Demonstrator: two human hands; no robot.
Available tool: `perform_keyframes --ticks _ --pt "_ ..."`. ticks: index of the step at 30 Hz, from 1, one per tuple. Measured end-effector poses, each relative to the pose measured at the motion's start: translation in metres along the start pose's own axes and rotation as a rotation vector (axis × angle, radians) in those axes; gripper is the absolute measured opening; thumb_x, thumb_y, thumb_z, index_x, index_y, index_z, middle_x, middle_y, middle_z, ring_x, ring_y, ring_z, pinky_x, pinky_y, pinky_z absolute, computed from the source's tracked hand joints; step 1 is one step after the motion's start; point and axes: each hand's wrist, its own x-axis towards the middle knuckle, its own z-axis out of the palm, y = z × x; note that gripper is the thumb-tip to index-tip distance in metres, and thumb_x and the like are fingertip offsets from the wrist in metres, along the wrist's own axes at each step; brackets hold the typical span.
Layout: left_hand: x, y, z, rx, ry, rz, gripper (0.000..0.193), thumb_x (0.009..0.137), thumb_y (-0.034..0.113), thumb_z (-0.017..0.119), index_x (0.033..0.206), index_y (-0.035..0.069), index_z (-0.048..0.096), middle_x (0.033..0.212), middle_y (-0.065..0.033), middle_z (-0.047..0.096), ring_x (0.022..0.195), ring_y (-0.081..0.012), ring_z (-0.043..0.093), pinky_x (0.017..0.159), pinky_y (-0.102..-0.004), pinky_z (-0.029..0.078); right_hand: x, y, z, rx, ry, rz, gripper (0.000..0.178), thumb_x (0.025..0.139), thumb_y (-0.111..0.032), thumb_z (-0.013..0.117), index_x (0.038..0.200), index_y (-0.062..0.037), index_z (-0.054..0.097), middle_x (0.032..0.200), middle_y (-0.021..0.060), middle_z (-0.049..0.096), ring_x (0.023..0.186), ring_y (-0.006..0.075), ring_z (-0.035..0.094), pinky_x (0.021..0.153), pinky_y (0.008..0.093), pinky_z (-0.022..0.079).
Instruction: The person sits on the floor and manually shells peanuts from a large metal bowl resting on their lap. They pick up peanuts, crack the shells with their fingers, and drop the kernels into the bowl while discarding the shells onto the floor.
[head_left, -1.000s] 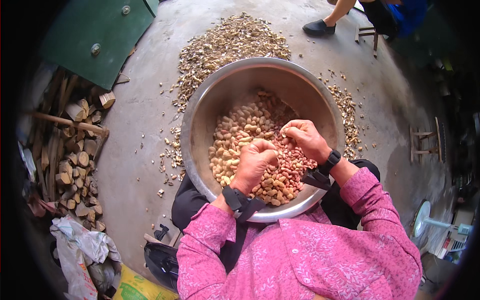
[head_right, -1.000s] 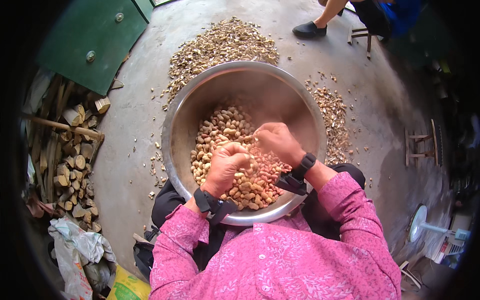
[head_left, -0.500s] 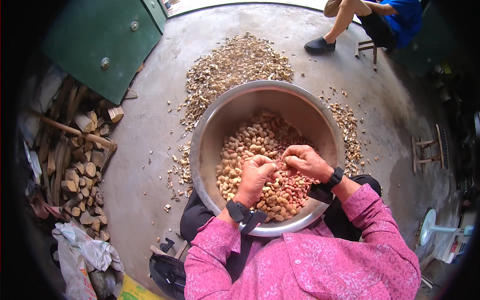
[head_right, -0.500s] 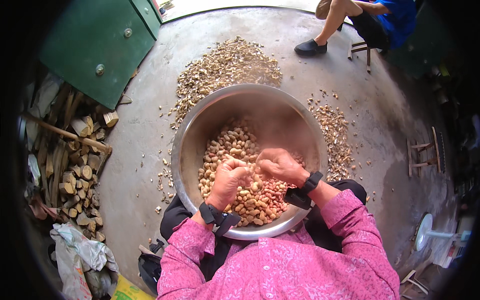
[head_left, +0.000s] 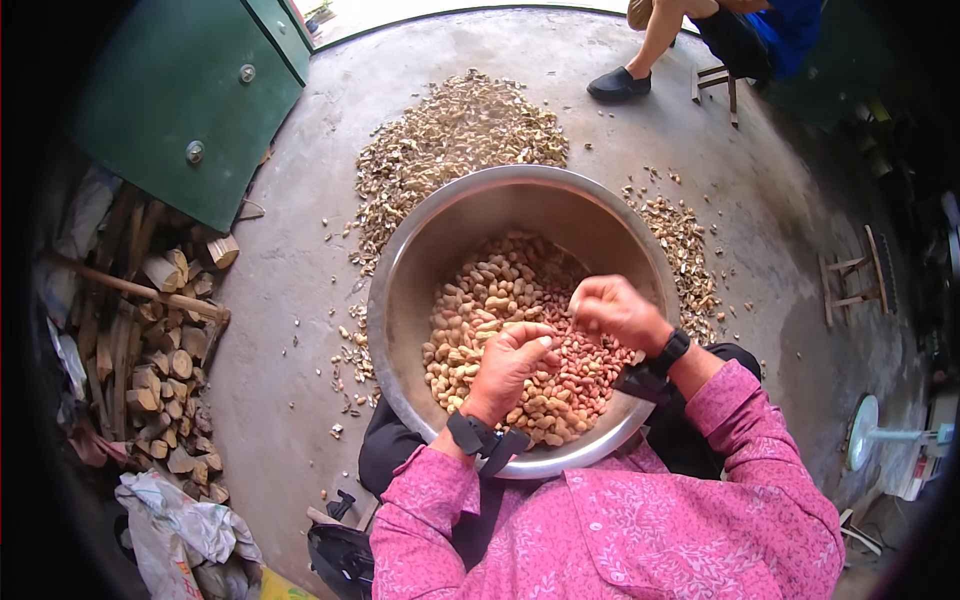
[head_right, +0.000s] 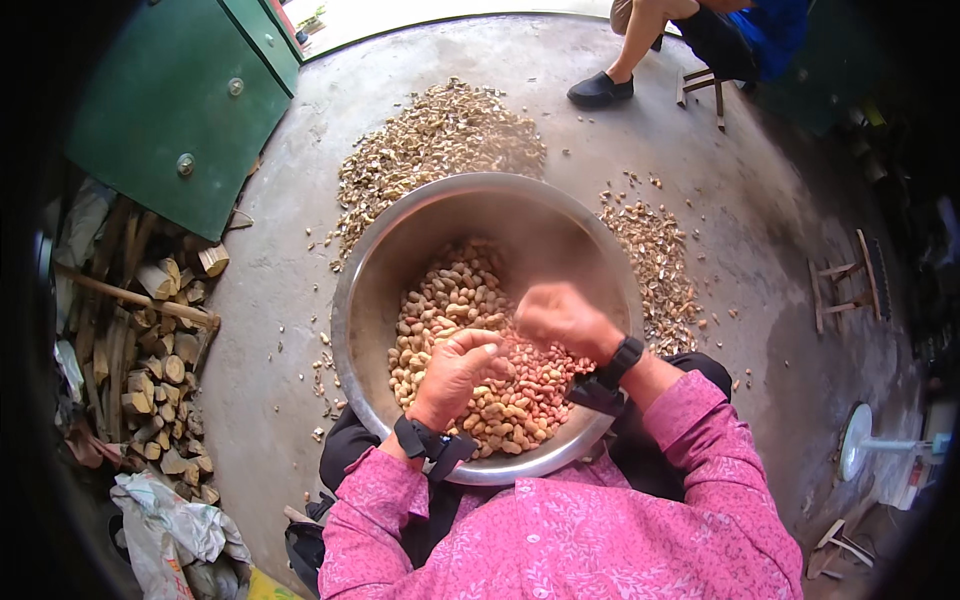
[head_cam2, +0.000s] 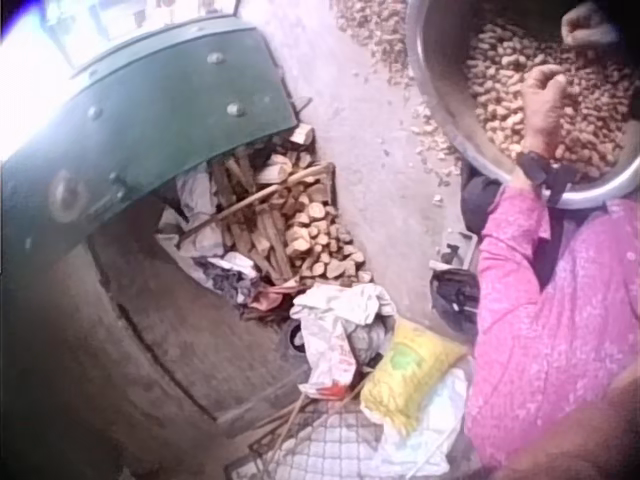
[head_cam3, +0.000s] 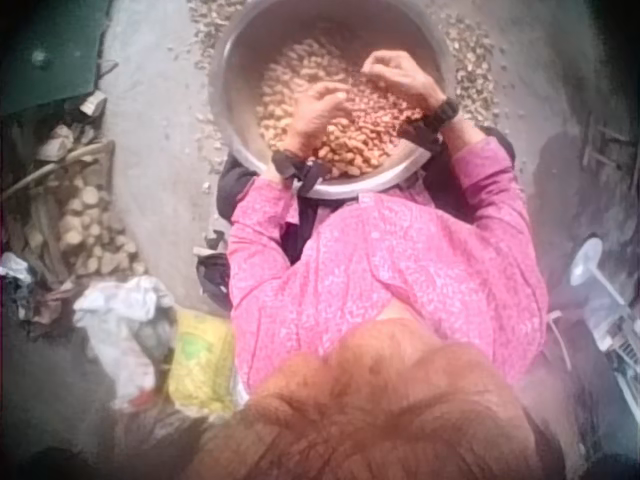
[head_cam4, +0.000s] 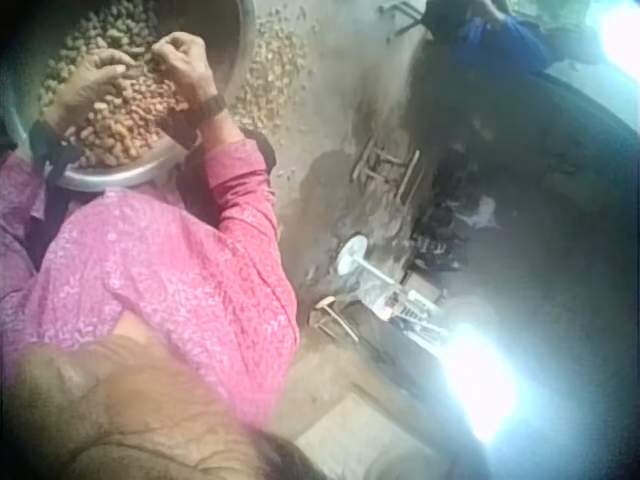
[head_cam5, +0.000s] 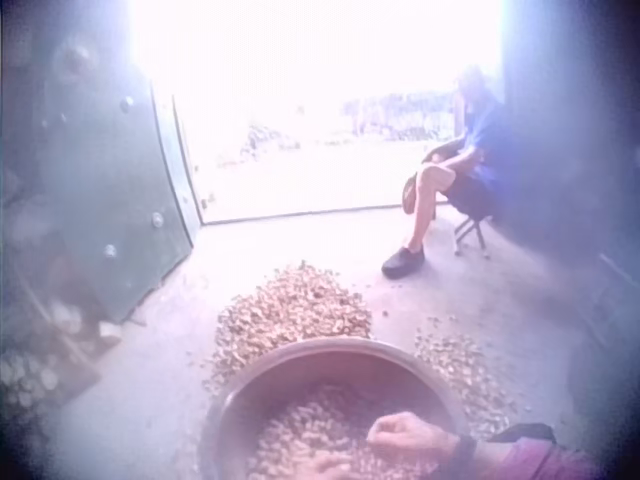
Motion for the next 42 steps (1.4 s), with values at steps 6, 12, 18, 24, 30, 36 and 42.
perform_keyframes --ticks 6,12,18,24,30,36,42 --pt "0.001 0.018 -0.011 -0.078 0.161 0.080 0.009 0.084 0.009 0.052 0.091 0.002 0.055 0.081 -0.0083 0.060 0.061 -0.0109 0.056 0.058 -0.0250 0.049 -0.001 -0.040 -0.068 1.014 0.206 -0.286 0.025 0.090 -0.029 0.044 0.079 -0.0069 0.048 0.073 0.0029 0.054 0.060 0.0088 0.054 0.054 0.0208 0.045" --pt "-0.001 0.022 -0.008 -0.042 0.159 0.069 0.010 0.085 0.012 0.053 0.091 0.004 0.055 0.079 -0.0053 0.060 0.062 -0.0096 0.056 0.058 -0.0237 0.049 0.021 -0.023 -0.039 -0.012 0.400 -0.026 0.031 0.085 -0.028 0.054 0.102 -0.0016 0.053 0.092 0.0089 0.059 0.073 0.0105 0.059 0.063 0.0237 0.048" --pt "-0.006 0.020 -0.012 -0.097 0.157 0.095 0.009 0.085 0.013 0.053 0.087 0.004 0.056 0.078 -0.0050 0.060 0.061 -0.0086 0.056 0.057 -0.0228 0.049 0.067 0.054 -0.052 -1.192 0.262 -0.203 0.037 0.077 -0.021 0.057 0.106 0.0008 0.054 0.102 0.0193 0.056 0.096 0.0303 0.054 0.084 0.0352 0.043" --pt "-0.015 0.019 -0.018 -0.068 0.163 0.076 0.007 0.084 0.012 0.054 0.086 0.006 0.057 0.077 -0.0039 0.060 0.058 -0.0074 0.057 0.054 -0.0218 0.049 0.081 0.094 -0.059 -1.333 0.140 -0.104 0.033 0.073 -0.009 0.049 0.106 -0.0042 0.055 0.093 0.0207 0.055 0.090 0.0359 0.052 0.080 0.0410 0.043" --pt "-0.023 0.031 -0.018 -0.022 0.210 0.120 0.009 0.084 0.013 0.054 0.082 0.004 0.057 0.074 -0.0037 0.060 0.056 -0.0073 0.056 0.050 -0.0208 0.046 0.084 0.115 -0.069 -1.353 0.197 -0.169 0.026 0.066 -0.005 0.051 0.092 -0.0068 0.058 0.086 0.0200 0.057 0.086 0.0369 0.054 0.074 0.0423 0.044" --pt "-0.014 0.024 -0.018 -0.019 0.204 0.083 0.008 0.083 0.012 0.055 0.082 0.005 0.058 0.074 -0.0042 0.061 0.055 -0.0073 0.056 0.051 -0.0206 0.047 0.075 0.093 -0.051 -1.298 0.225 -0.044 0.031 0.062 -0.007 0.053 0.092 -0.0038 0.057 0.086 0.0189 0.060 0.085 0.0350 0.056 0.075 0.0397 0.045" --pt "-0.012 0.025 -0.013 0.031 0.156 0.100 0.007 0.083 0.012 0.055 0.083 0.005 0.057 0.074 -0.0051 0.061 0.056 -0.0074 0.056 0.052 -0.0213 0.048 0.041 0.038 -0.022 -0.601 0.101 0.177 0.025 0.073 -0.010 0.054 0.095 0.0003 0.059 0.079 0.0118 0.062 0.073 0.0178 0.059 0.066 0.0292 0.047"
